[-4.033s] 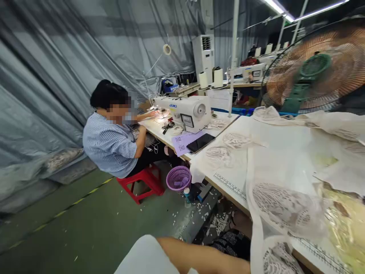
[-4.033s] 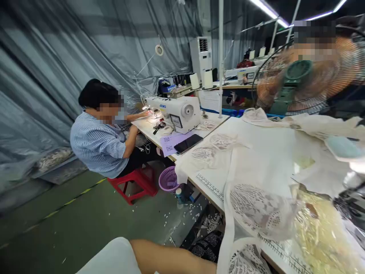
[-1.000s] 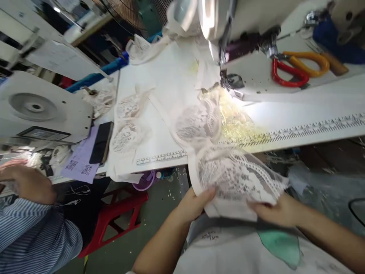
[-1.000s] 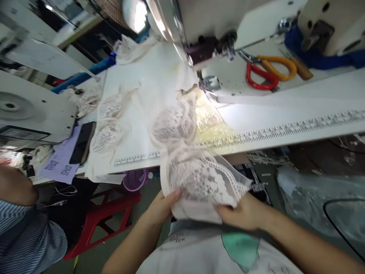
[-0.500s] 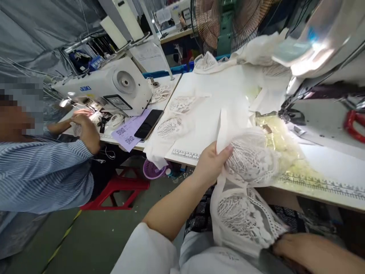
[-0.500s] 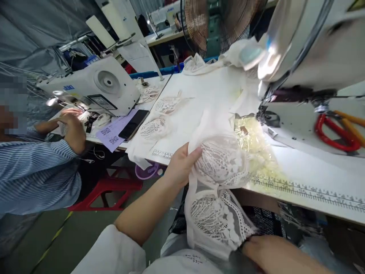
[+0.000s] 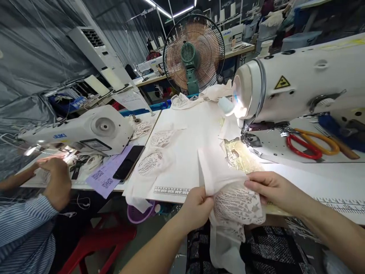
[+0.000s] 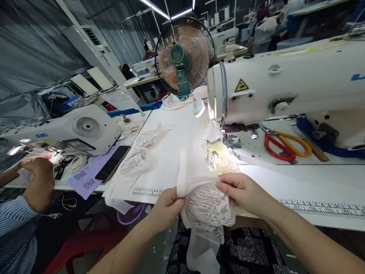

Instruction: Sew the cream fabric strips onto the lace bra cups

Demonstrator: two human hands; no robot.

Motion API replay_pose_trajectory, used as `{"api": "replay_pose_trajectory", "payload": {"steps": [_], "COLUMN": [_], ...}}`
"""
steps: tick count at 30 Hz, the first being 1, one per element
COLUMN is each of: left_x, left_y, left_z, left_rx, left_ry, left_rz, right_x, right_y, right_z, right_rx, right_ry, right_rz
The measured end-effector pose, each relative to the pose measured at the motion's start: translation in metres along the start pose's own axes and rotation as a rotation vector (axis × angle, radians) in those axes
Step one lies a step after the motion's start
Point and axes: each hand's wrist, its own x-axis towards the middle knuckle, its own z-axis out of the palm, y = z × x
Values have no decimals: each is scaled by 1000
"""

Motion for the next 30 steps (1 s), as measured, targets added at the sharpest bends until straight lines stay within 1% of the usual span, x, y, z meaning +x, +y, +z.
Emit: {"api": "replay_pose_trajectory", "payload": {"steps": [2,6,11,13,15,17,20,22,24,25,28,29,30], "left_x": [1,13,35,42,48,53,56,51,39,31,3,-5,-12], "left_y": [6,13,17,19,20,19,15,14,13,12,9,6,3], "left_z": [-2,4,10,12,15,21,30,34,34,33,28,26,26], "left_rx": [128,202,194,265,411,554,615,560,428,337,6,-112,-223], "left_ry": [-32,-24,-97,-111,-141,-152,-87,5,82,97,77,89,111], "left_rz": [81,161,145,141,160,205,295,297,227,179,1,-66,-128], "right_x": [-4,-4,0,1,1,2,6,5,-1,-7,-29,-36,-42], "right_y": [-2,-3,0,1,2,3,4,4,5,6,17,22,26], "right_z": [-1,-3,-5,-6,-8,-10,-11,-10,-9,-9,-11,-13,-15], "right_rx": [-49,-123,-134,-139,-140,-135,-119,-73,-16,-3,-46,-61,-57], "right_ry": [-52,-100,-150,-167,-168,-139,-72,-15,71,137,360,406,425], "right_rz": [-15,-21,-4,9,25,41,55,38,8,-7,-26,-29,-30]}}
